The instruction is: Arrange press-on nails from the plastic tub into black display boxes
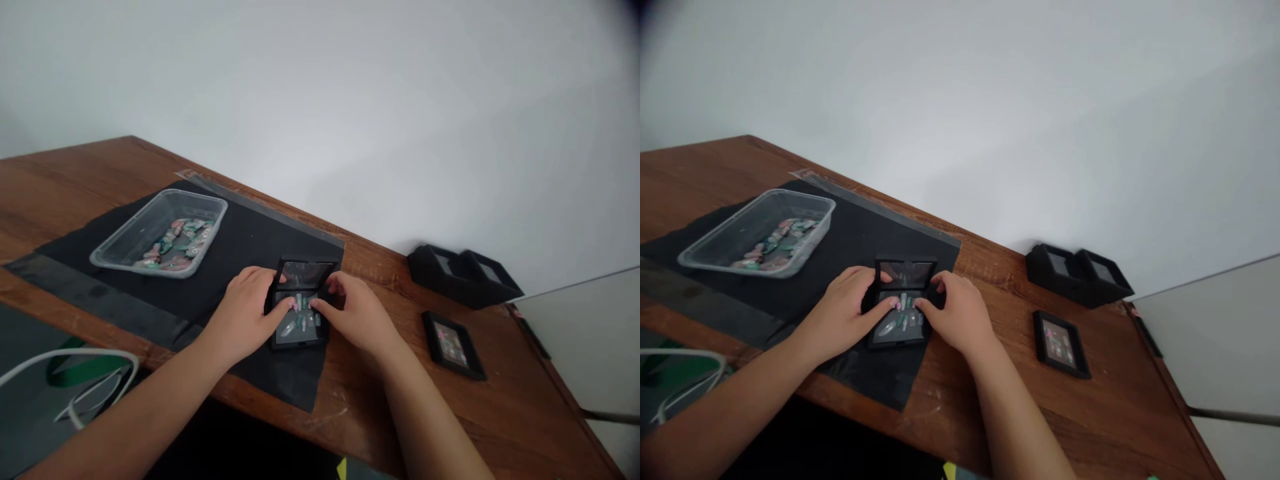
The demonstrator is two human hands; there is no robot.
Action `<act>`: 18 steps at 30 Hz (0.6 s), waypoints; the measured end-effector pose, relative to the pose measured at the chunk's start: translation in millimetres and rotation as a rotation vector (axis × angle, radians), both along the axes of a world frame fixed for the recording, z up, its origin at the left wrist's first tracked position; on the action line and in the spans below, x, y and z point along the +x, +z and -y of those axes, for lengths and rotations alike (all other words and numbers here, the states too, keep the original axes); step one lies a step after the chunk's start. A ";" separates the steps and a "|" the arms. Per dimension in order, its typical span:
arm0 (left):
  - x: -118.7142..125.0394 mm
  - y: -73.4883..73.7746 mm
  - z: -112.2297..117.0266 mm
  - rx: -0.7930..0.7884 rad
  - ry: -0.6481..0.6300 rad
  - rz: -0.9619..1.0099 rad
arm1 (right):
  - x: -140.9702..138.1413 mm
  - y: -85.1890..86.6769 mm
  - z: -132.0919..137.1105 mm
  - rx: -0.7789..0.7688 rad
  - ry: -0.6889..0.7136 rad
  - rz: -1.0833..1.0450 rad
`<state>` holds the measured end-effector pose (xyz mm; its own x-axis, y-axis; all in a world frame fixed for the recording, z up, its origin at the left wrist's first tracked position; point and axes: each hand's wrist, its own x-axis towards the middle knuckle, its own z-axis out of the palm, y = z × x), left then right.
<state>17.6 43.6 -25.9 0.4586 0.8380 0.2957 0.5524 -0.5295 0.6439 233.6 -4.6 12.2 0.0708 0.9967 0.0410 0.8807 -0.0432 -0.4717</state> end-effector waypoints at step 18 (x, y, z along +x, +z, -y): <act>-2.6 0.5 0.7 -0.011 -0.008 0.005 | 6.9 10.3 4.8 -0.012 0.256 -0.156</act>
